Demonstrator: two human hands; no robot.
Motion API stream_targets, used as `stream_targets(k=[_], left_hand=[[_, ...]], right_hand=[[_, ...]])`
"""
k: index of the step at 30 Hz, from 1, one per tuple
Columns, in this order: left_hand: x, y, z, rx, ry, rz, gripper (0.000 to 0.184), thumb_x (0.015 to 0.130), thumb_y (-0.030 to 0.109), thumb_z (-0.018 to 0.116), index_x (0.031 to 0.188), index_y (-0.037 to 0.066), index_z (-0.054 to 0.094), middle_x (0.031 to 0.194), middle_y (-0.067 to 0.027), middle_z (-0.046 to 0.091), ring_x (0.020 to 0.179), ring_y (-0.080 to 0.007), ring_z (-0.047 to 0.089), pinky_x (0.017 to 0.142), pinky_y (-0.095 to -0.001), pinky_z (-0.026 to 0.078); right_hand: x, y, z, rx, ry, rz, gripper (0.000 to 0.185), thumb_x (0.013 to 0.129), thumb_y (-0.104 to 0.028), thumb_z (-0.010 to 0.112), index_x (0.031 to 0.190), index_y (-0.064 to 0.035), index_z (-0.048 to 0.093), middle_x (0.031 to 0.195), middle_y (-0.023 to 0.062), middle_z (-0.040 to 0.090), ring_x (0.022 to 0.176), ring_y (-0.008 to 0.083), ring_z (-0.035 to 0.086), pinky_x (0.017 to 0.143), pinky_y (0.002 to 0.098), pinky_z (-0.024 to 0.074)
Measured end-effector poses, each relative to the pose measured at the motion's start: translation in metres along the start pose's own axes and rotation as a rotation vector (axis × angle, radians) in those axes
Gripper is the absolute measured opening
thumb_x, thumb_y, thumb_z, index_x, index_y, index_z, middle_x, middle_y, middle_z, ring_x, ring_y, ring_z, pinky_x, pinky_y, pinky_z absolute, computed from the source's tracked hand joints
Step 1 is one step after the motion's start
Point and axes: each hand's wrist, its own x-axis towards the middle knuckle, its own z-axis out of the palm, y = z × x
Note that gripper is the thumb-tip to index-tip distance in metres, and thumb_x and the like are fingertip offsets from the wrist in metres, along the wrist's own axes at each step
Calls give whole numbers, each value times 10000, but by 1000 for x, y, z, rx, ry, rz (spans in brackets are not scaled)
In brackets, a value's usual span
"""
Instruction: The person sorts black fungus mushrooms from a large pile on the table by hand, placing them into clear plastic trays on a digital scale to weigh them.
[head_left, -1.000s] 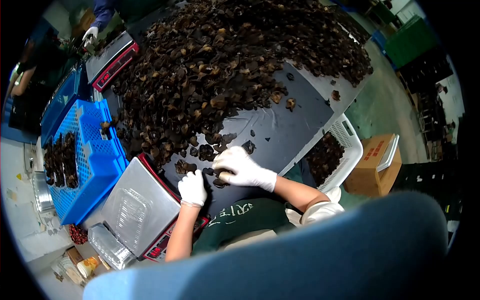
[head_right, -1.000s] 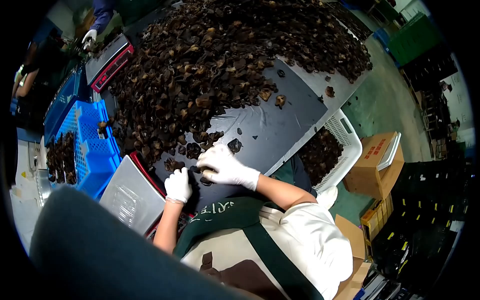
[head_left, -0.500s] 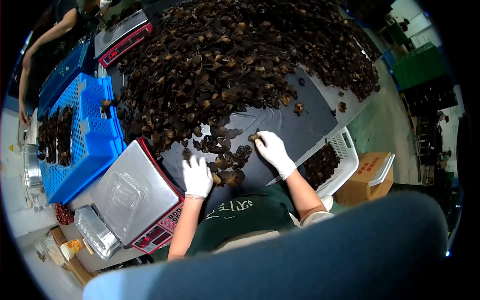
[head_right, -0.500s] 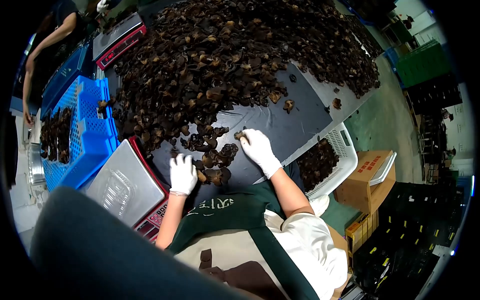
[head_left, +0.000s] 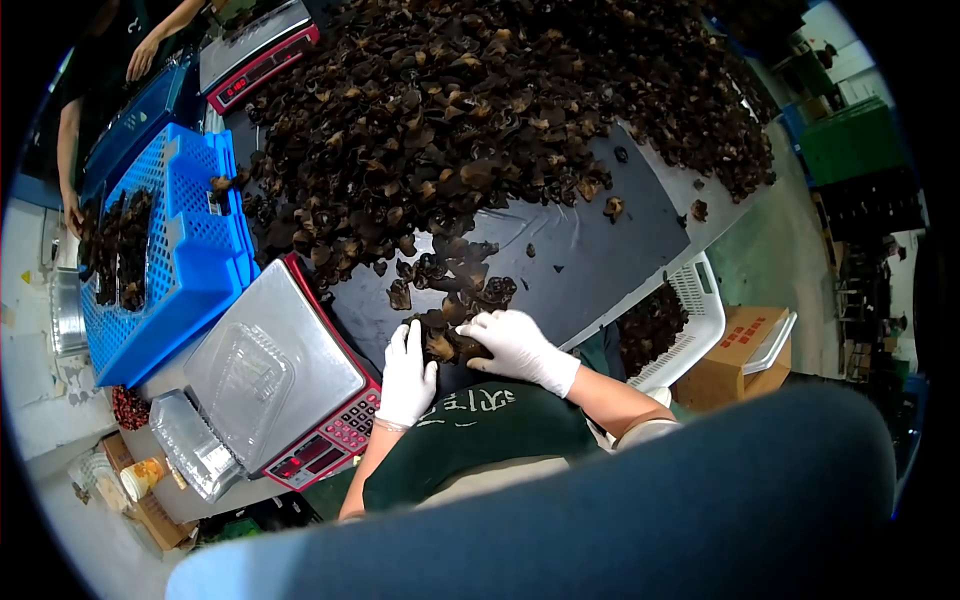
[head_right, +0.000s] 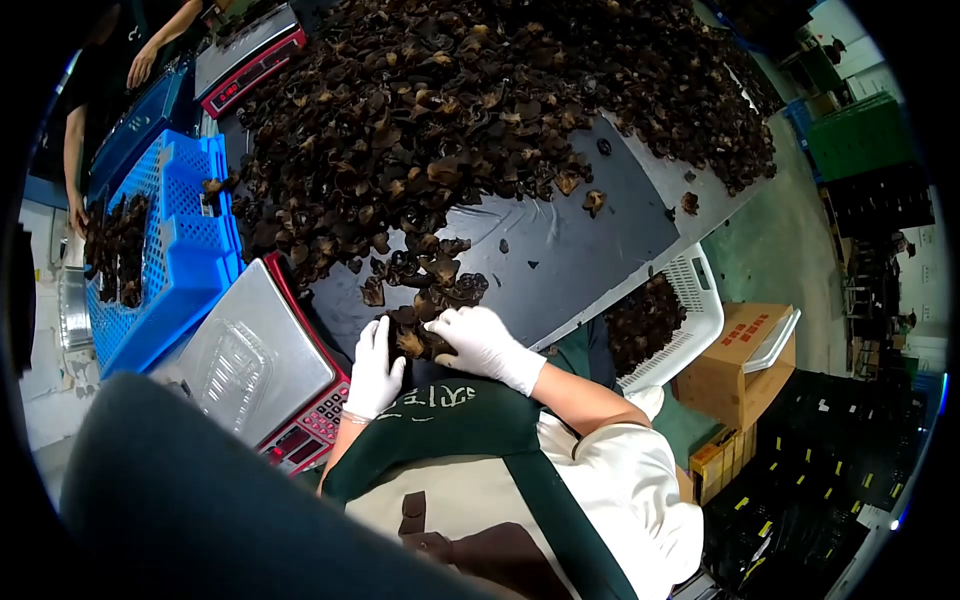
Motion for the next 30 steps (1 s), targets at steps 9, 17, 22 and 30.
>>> stream_targets(k=[9, 17, 22, 30], left_hand=[[-25, -26, 36, -79, -10, 24, 958, 741, 125, 768, 1494, -62, 206, 1395, -316, 319, 1257, -502, 392, 1068, -481, 377], [7, 15, 14, 286, 76, -17, 1149, 632, 321, 877, 1544, 85, 220, 1493, -301, 246, 1372, -533, 243, 1100, -603, 260], [46, 10, 7, 281, -12, -145, 1413, 478, 462, 928, 1579, 145, 102, 1582, -300, 96, 1422, -561, 134, 1110, -670, 210], [84, -13, 20, 307, -67, -38, 1335, 514, 486, 885, 1569, 153, 138, 1558, -241, 226, 1391, -511, 239, 1090, -616, 296]], right_hand=[[-35, 33, -71, 367, 95, 252, 321, 781, -250, 627, 1049, -97, 717, 986, 135, 715, 884, 332, 684, 809, 394, 553], [-62, 55, -63, -122, 89, 282, 711, 679, -403, 770, 1303, -111, 592, 1273, 141, 588, 1176, 334, 538, 1006, 442, 423], [8, 33, -9, -159, 111, 179, 1186, 580, -487, 862, 1541, -133, 263, 1541, 238, 276, 1393, 506, 269, 1126, 625, 228], [80, 45, 9, -206, 199, -21, 891, 628, -340, 826, 1429, -189, 468, 1486, 190, 392, 1298, 428, 410, 997, 516, 401]])
